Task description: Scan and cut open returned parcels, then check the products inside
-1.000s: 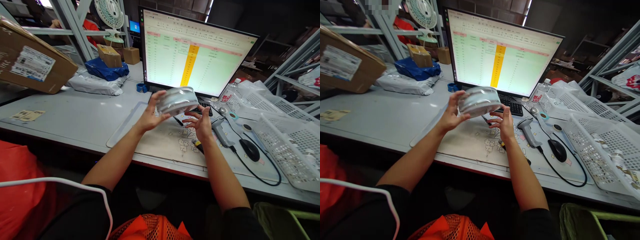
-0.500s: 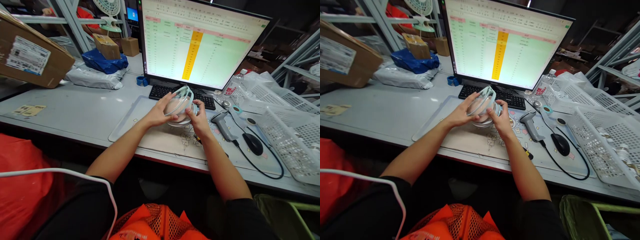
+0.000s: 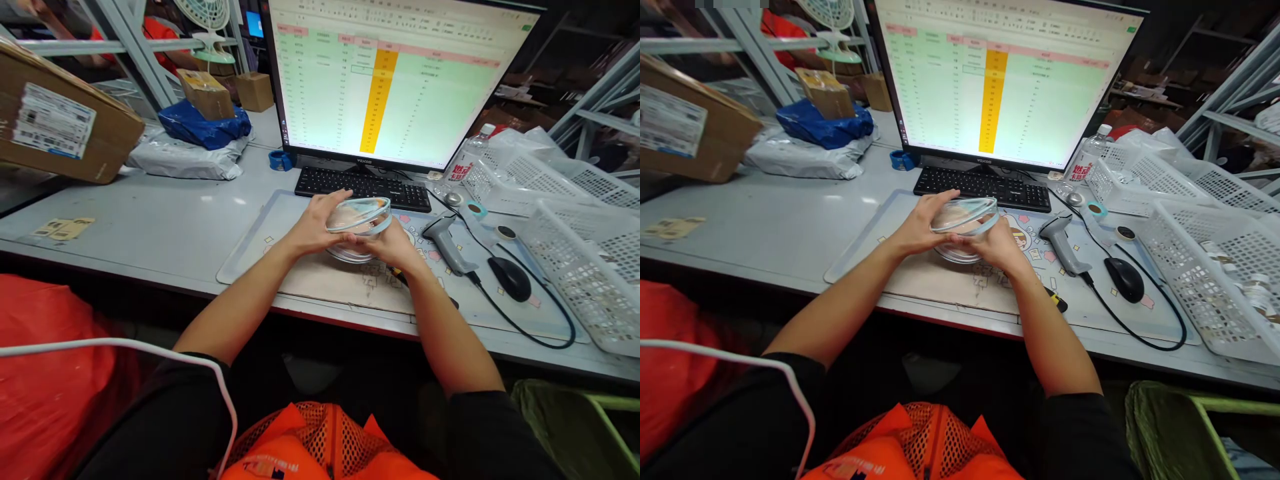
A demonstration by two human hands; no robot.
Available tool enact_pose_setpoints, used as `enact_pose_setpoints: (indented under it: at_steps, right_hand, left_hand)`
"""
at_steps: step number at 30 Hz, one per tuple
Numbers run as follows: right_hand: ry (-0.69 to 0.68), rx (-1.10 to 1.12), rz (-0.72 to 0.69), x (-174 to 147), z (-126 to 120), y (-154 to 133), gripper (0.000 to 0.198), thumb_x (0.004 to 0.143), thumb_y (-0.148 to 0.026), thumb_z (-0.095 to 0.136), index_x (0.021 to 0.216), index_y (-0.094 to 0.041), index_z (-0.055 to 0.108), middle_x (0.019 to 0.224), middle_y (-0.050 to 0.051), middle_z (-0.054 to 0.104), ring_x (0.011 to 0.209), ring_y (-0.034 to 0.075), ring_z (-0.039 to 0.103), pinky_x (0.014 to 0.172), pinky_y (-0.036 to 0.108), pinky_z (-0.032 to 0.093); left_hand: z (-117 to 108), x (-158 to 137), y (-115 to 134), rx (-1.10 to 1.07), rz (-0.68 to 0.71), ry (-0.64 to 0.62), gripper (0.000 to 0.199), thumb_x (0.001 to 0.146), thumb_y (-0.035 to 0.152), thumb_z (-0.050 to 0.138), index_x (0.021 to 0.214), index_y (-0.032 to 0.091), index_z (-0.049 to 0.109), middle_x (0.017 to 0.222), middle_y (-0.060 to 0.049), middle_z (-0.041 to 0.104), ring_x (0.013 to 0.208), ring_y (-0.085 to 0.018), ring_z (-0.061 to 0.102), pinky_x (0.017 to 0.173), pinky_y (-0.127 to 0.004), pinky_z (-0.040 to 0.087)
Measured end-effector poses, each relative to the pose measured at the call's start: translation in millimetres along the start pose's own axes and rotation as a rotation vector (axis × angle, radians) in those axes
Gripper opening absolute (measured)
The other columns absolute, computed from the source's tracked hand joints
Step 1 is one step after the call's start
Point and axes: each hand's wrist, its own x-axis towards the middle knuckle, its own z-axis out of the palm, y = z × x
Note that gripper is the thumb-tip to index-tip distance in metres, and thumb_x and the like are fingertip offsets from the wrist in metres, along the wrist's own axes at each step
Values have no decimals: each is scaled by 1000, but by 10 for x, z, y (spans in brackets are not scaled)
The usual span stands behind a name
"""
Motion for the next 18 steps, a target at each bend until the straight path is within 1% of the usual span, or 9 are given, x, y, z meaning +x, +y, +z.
enact_pose_setpoints:
  at_steps: [2, 3, 6, 8, 9, 12, 15, 17, 18]
  right_hand:
    - [-42, 130, -19, -2, 19, -30, 62, 72, -50, 94, 125, -22, 77, 131, 10, 77, 123, 33, 69, 113, 47, 52]
    - [-34, 183, -17, -3, 18, -41, 61, 71, -48, 94, 123, -21, 78, 131, 10, 77, 122, 32, 70, 113, 46, 52]
    - [109, 327, 110, -6, -16, -68, 52, 68, -43, 94, 112, -20, 81, 118, 8, 81, 115, 33, 72, 108, 48, 55]
    - [210, 439, 192, -7, -60, -93, 47, 66, -42, 93, 106, -20, 81, 108, 6, 82, 107, 31, 74, 102, 47, 59]
    - [239, 499, 212, -6, -86, -107, 46, 65, -41, 93, 104, -20, 81, 104, 6, 81, 103, 30, 74, 98, 46, 60]
    - [288, 648, 222, -2, -191, -146, 48, 61, -38, 93, 103, -21, 78, 103, 5, 80, 99, 27, 74, 90, 42, 64]
    - [386, 709, 170, -9, -343, -154, 48, 63, -38, 90, 105, -23, 74, 106, 5, 78, 104, 27, 73, 87, 41, 66]
    - [457, 731, 106, -30, -460, -142, 48, 66, -39, 86, 110, -26, 72, 109, 4, 76, 109, 28, 72, 84, 40, 67]
    - [478, 737, 84, -46, -516, -134, 49, 67, -40, 84, 112, -27, 71, 109, 3, 76, 110, 28, 71, 81, 39, 68]
  left_hand:
    - [6, -3, -1, 36, 43, -20, 106, 77, 89, 72, 157, 22, 57, 160, -16, 57, 142, -37, 51, 124, -56, 40]
    - [-3, -3, -8, 55, 58, -19, 101, 77, 86, 74, 155, 23, 60, 159, -15, 58, 142, -37, 51, 124, -57, 39]
    - [-84, 5, -50, 80, 73, 27, 86, 80, 79, 79, 147, 26, 68, 156, -14, 62, 141, -36, 54, 123, -59, 39]
    - [-168, 19, -88, 61, 65, 86, 80, 81, 76, 80, 143, 27, 71, 151, -13, 66, 138, -35, 59, 121, -58, 42]
    - [-211, 28, -109, 46, 54, 115, 77, 82, 76, 80, 141, 27, 72, 149, -12, 68, 137, -34, 61, 120, -57, 44]
    - [-338, 48, -189, 14, -13, 205, 67, 84, 74, 79, 136, 31, 76, 143, -8, 73, 135, -32, 65, 119, -55, 47]
    - [-472, 39, -321, 44, -115, 297, 62, 84, 72, 80, 131, 32, 79, 138, -7, 75, 134, -33, 65, 122, -55, 45]
    - [-554, 7, -427, 102, -208, 296, 64, 82, 70, 82, 132, 29, 79, 139, -9, 74, 137, -35, 62, 125, -55, 41]
    - [-586, -15, -475, 145, -269, 267, 67, 81, 69, 83, 133, 28, 79, 141, -10, 73, 140, -37, 60, 126, -56, 40]
